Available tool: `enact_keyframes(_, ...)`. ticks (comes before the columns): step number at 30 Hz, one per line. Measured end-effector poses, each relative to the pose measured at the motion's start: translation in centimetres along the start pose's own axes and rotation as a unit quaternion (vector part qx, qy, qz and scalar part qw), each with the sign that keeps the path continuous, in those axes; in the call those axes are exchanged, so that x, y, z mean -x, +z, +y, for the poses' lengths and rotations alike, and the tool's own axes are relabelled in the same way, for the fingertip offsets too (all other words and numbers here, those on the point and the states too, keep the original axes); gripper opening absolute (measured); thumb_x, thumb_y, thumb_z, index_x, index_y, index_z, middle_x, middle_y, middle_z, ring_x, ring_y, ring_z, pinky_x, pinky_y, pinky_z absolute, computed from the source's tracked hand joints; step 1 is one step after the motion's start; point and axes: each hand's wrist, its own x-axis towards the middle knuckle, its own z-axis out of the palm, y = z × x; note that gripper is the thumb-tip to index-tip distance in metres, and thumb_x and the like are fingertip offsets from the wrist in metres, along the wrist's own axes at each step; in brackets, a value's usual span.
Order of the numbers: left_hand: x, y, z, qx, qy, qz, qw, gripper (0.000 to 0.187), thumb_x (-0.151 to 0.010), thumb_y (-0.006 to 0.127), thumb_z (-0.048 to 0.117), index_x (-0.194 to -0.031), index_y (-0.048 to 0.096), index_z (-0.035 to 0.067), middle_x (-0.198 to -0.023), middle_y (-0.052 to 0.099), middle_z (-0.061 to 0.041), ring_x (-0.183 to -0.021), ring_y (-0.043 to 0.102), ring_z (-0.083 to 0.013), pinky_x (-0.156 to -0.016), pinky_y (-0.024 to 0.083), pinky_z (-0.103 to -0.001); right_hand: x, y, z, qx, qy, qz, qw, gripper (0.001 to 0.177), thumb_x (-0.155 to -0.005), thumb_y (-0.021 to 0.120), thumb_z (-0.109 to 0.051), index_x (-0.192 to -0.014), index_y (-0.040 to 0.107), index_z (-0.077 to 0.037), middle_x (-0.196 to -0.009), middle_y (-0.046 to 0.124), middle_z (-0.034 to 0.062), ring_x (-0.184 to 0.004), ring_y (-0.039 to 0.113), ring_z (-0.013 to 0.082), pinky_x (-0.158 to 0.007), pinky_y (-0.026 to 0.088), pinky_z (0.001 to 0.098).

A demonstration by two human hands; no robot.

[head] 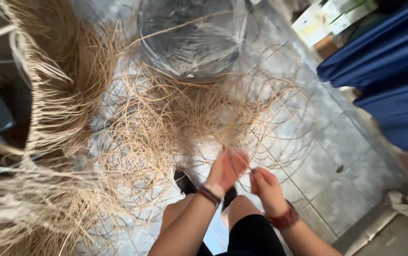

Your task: Weaving natural fiber strands around a frame to create a decorative furniture piece

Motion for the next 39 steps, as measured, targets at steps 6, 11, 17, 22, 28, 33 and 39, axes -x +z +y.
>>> enact_keyframes(6, -1.5, 5.2, 1.5, 0.014, 0.107, 0.028, 0.994, 0.026, -0.103, 0.047, 0.023, -0.107, 0.071, 0.015, -0.065, 0.059, 0.011, -0.04, 0.017, -0.0044, -0.041, 0.014, -0.025, 8.9, -7.6, -6.8, -0.005, 0.093, -0.033, 0.995, 0.03, -0.105, 0.049, -0.015, -0.077, 0.051, -0.004, -0.055, 0.021, -0.0061, -0.043, 0.019, 0.0064, -0.038, 0.013, 0.0248)
enact_keyframes(11, 2.5, 4.9, -4.5, -0.32, 0.298, 0.179, 0.882, 0.027, -0.103, 0.048, 0.024, -0.085, 0.063, 0.011, -0.058, 0.05, -0.003, -0.048, 0.044, -0.0165, -0.044, 0.031, -0.031, 9.7, -4.6, -13.0, 0.151, 0.05, -0.086, 0.984, 0.026, -0.102, 0.057, -0.025, -0.11, 0.058, 0.0, -0.098, 0.058, 0.0211, -0.087, 0.054, 0.0249, -0.07, 0.042, 0.0372)
enact_keyframes(17, 12.3, 6.9, -13.1, -0.766, 0.445, 0.147, 0.44, 0.018, -0.103, 0.045, 0.028, -0.1, 0.06, 0.018, -0.083, 0.063, -0.009, -0.085, 0.071, -0.0351, -0.069, 0.057, -0.042, 1.3, 1.0, -12.2, 0.219, 0.115, -0.185, 0.951, 0.041, -0.102, 0.054, -0.035, -0.129, 0.058, -0.004, -0.122, 0.071, 0.0237, -0.109, 0.071, 0.0312, -0.091, 0.057, 0.0445)
enact_keyframes(22, 15.0, 0.9, -15.4, -0.87, 0.459, -0.026, 0.177, 0.016, -0.102, 0.046, 0.031, -0.097, 0.061, 0.03, -0.089, 0.056, 0.006, -0.089, 0.063, -0.0171, -0.073, 0.052, -0.032, -9.4, -6.2, -1.2, 0.1, 0.26, -0.126, 0.952, 0.03, -0.103, 0.043, -0.011, -0.128, 0.046, 0.006, -0.098, 0.078, 0.0181, -0.068, 0.076, 0.0152, -0.065, 0.064, 0.0307)
enact_keyframes(28, 12.5, 1.5, -13.3, -0.706, 0.193, -0.08, 0.677, 0.019, -0.101, 0.054, 0.017, -0.107, 0.072, 0.017, -0.1, 0.073, -0.005, -0.096, 0.069, -0.0237, -0.088, 0.053, -0.034, -0.4, -7.1, -6.9, 0.1, 0.167, -0.083, 0.977, 0.035, -0.104, 0.048, -0.021, -0.107, 0.07, 0.007, -0.055, 0.04, -0.0029, -0.037, 0.033, 0.0054, -0.027, 0.023, 0.0191)
enact_keyframes(33, -0.8, 3.4, -11.3, -0.075, 0.134, 0.097, 0.983, 0.033, -0.107, 0.046, 0.035, -0.1, 0.069, 0.012, -0.084, 0.073, 0.0, -0.075, 0.072, -0.0179, -0.074, 0.058, -0.028, 16.5, -11.1, -14.8, 0.13, 0.179, -0.135, 0.966, 0.016, -0.094, 0.065, -0.013, -0.084, 0.067, -0.001, -0.048, 0.044, 0.0038, -0.03, 0.04, 0.0125, -0.025, 0.03, 0.0255)
enact_keyframes(39, 11.5, 9.1, -16.0, -0.634, 0.285, -0.014, 0.719, 0.025, -0.107, 0.044, 0.011, -0.106, 0.069, 0.015, -0.071, 0.066, -0.005, -0.075, 0.07, -0.0239, -0.08, 0.054, -0.035, 11.6, -12.6, -13.8, -0.035, 0.259, -0.203, 0.944, 0.06, -0.105, 0.038, -0.038, -0.142, 0.055, 0.007, -0.131, 0.064, 0.0341, -0.121, 0.062, 0.0443, -0.103, 0.046, 0.0588)
